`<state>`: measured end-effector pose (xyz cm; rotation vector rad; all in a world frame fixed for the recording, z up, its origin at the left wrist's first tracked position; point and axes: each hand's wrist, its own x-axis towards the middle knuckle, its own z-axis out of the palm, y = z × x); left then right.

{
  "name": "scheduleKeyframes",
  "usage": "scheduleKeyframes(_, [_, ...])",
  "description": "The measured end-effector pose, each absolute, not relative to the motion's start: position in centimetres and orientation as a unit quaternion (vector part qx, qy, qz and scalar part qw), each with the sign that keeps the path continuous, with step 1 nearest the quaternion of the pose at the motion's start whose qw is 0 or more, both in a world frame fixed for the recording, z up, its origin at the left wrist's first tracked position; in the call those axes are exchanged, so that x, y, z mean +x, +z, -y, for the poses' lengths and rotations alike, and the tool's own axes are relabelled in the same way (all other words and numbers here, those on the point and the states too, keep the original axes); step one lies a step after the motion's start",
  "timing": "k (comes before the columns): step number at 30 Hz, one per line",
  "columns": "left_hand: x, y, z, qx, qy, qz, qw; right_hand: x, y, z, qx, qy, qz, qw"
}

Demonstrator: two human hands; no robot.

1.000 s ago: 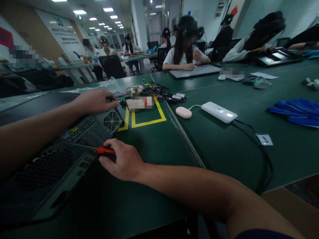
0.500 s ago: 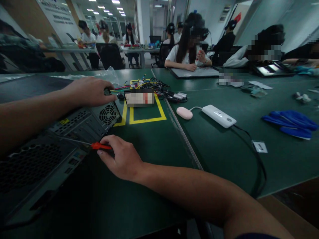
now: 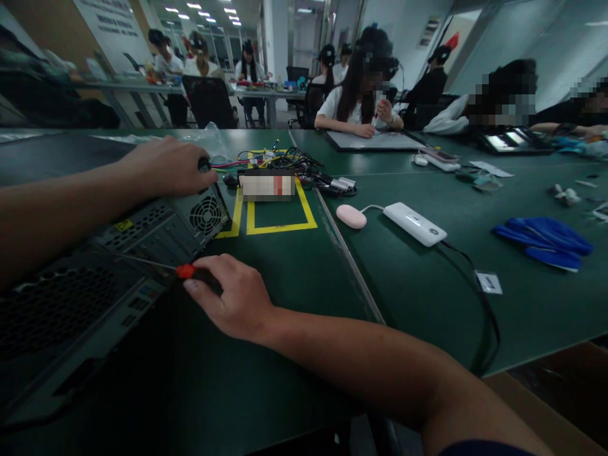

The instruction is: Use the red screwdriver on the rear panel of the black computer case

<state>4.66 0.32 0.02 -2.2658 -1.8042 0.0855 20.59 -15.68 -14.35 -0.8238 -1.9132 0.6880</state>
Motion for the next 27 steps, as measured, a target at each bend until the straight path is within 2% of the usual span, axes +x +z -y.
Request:
scheduleKeyframes(14, [4.46, 0.28, -0.22, -0.785, 0.063, 0.595, 0.161, 20.38, -14.41, 15.83, -0.334, 0.315, 0.762, 0.458])
scheduleKeyframes(27, [4.4, 0.22, -0.25, -0.789, 0.054, 0.596, 0.141, 20.48, -14.46, 15.72, -0.331, 0.312, 0.767, 0.452])
